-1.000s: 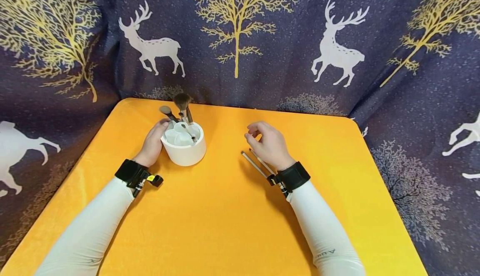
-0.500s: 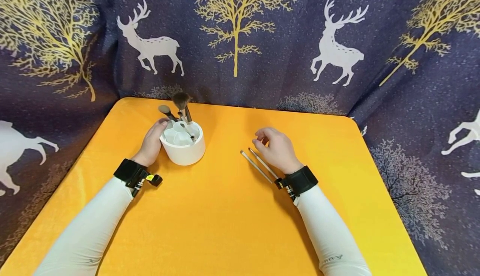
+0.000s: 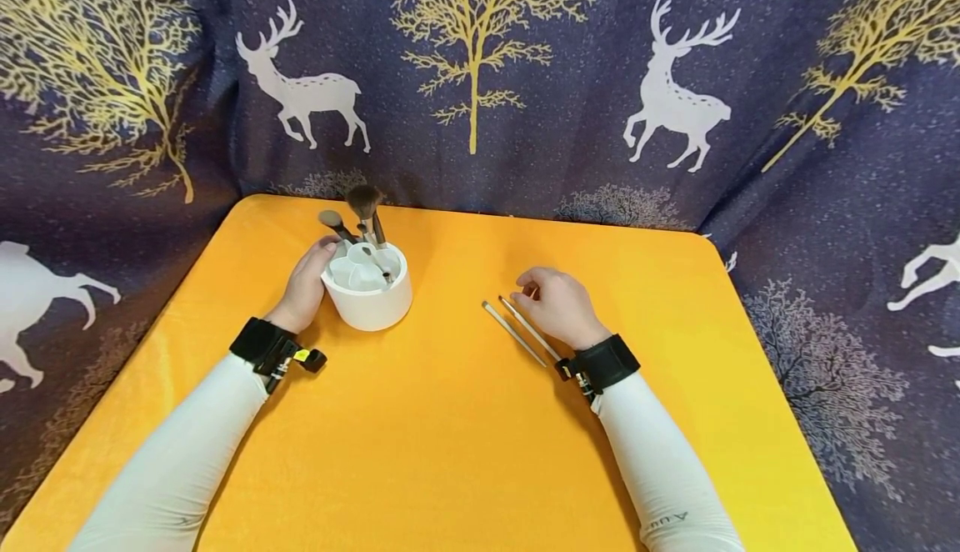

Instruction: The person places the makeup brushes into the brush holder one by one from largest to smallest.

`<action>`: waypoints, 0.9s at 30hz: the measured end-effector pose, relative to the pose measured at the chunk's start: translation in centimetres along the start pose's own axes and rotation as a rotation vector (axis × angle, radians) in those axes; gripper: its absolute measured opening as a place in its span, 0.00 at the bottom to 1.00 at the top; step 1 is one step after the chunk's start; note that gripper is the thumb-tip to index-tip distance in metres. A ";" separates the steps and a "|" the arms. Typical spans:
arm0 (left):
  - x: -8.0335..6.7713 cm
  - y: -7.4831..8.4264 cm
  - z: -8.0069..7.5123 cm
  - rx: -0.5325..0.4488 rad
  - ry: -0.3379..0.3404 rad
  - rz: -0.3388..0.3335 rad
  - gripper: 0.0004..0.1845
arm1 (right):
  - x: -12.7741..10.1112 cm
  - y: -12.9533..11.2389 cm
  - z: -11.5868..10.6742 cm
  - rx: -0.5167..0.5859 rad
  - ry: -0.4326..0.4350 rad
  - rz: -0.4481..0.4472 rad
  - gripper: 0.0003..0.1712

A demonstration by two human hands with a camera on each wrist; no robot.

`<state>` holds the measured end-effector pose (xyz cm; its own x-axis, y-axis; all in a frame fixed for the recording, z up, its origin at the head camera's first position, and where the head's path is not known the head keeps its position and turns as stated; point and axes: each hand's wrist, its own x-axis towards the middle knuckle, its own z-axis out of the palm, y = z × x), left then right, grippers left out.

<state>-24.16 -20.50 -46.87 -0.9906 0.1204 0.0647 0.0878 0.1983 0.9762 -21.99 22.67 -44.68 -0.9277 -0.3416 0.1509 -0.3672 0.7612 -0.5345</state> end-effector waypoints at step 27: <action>0.0 0.0 0.1 -0.019 0.003 -0.010 0.32 | 0.0 0.9 0.7 -0.094 -0.149 0.013 0.09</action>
<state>-24.15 -20.37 -46.94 -0.9917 0.1157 0.0558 0.0763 0.1807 0.9806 -22.25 22.92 -45.74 -0.9146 -0.4039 0.0163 -0.3666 0.8118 -0.4545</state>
